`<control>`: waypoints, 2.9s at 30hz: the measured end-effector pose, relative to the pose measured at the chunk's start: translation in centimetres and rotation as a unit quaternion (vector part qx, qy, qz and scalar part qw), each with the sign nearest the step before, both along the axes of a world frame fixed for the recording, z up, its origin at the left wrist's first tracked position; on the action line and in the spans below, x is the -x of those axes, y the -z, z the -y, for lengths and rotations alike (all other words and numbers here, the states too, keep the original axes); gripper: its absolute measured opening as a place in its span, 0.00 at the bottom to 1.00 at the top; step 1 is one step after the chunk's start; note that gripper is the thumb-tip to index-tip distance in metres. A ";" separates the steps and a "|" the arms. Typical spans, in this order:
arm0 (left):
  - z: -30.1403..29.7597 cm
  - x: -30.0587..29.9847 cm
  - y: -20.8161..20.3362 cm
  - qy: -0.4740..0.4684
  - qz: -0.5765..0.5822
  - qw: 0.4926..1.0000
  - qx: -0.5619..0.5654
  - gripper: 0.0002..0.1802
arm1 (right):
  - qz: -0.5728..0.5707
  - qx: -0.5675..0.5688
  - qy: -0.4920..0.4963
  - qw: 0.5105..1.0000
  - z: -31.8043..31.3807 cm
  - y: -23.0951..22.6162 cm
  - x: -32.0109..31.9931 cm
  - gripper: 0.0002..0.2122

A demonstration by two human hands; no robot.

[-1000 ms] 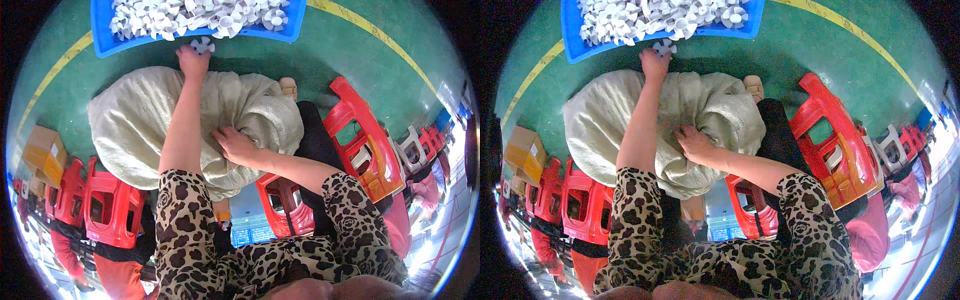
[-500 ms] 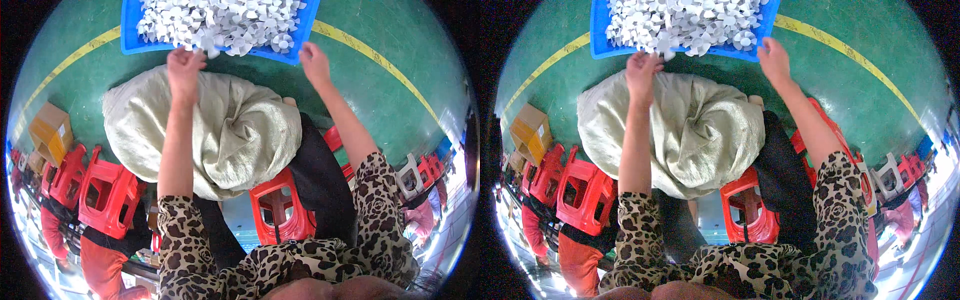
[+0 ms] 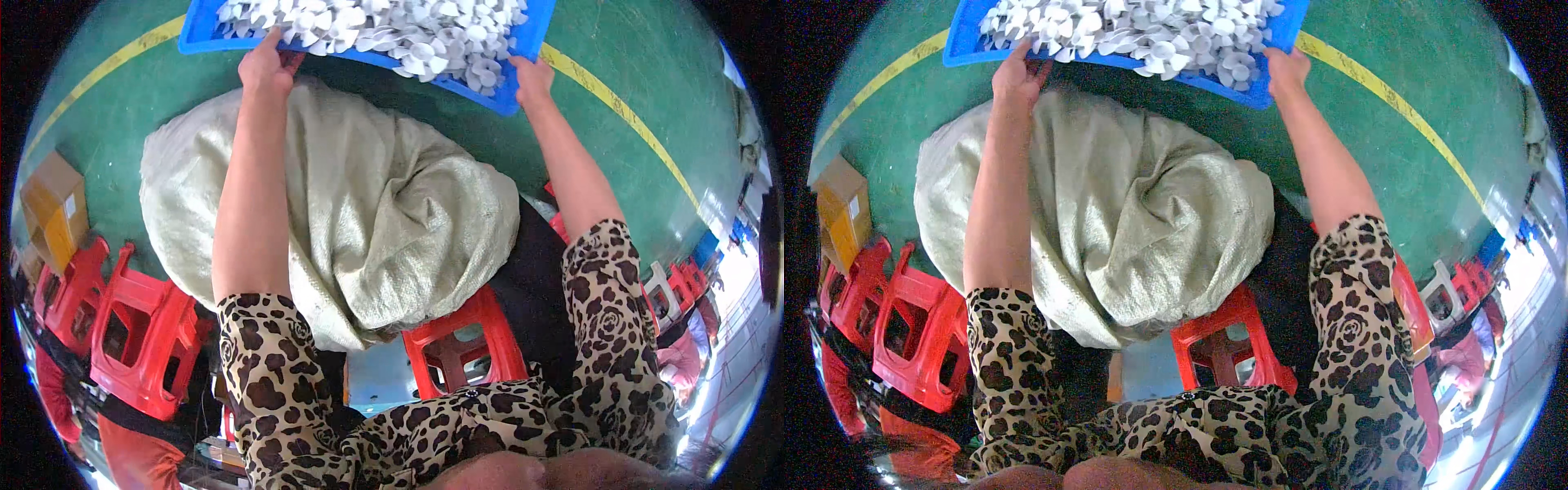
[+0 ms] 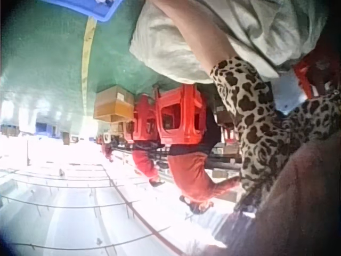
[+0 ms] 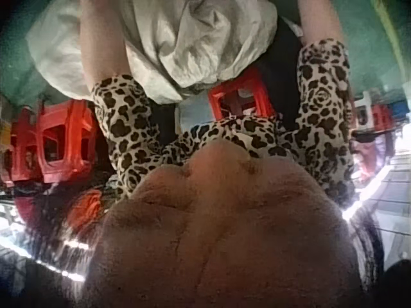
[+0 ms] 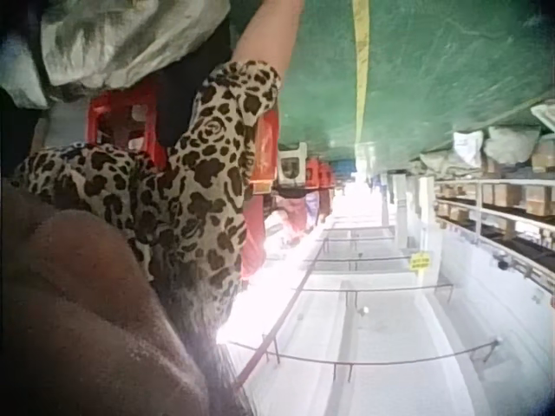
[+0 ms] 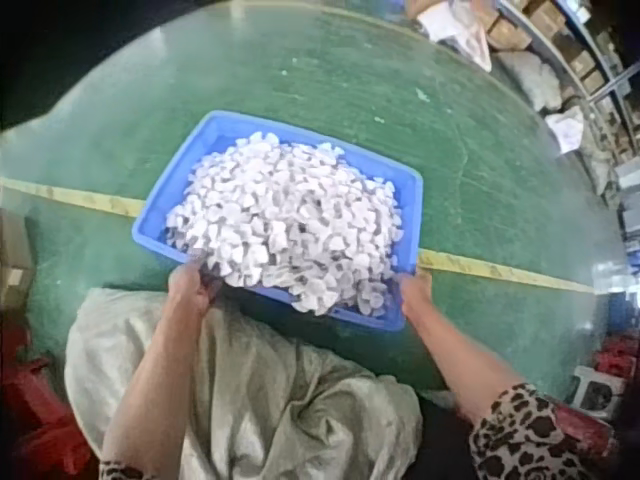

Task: The person assembles small plastic fan components by hand, inserting fan blades into a fan housing on a factory production line.

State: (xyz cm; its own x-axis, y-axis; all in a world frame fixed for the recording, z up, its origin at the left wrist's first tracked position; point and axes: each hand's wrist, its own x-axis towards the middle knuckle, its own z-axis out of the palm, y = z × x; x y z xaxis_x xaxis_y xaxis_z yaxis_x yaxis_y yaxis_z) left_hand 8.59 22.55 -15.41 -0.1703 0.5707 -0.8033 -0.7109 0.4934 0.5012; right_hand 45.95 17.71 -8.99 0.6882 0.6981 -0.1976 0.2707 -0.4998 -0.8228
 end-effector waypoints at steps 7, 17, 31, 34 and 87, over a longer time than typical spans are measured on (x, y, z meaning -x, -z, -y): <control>7.3 3.6 -7.2 0.032 0.036 0.991 -0.127 0.12 | -0.065 0.016 -0.053 0.996 4.9 -9.0 0.8 0.12; 19.4 11.2 -19.5 -0.002 0.058 0.985 -0.164 0.13 | -0.043 0.108 -0.113 0.987 11.6 -24.6 7.5 0.15; 30.0 18.7 -22.1 -0.082 0.016 0.986 -0.142 0.21 | 0.022 0.126 -0.165 0.978 15.9 -27.7 17.3 0.16; 33.3 19.4 -20.3 -0.164 0.041 0.975 -0.141 0.09 | 0.024 0.134 -0.206 0.969 16.3 -28.3 18.8 0.15; 48.8 1.2 -40.8 -0.131 -0.197 0.963 -0.125 0.09 | -0.129 0.029 -0.649 0.749 -0.3 -30.3 14.3 0.10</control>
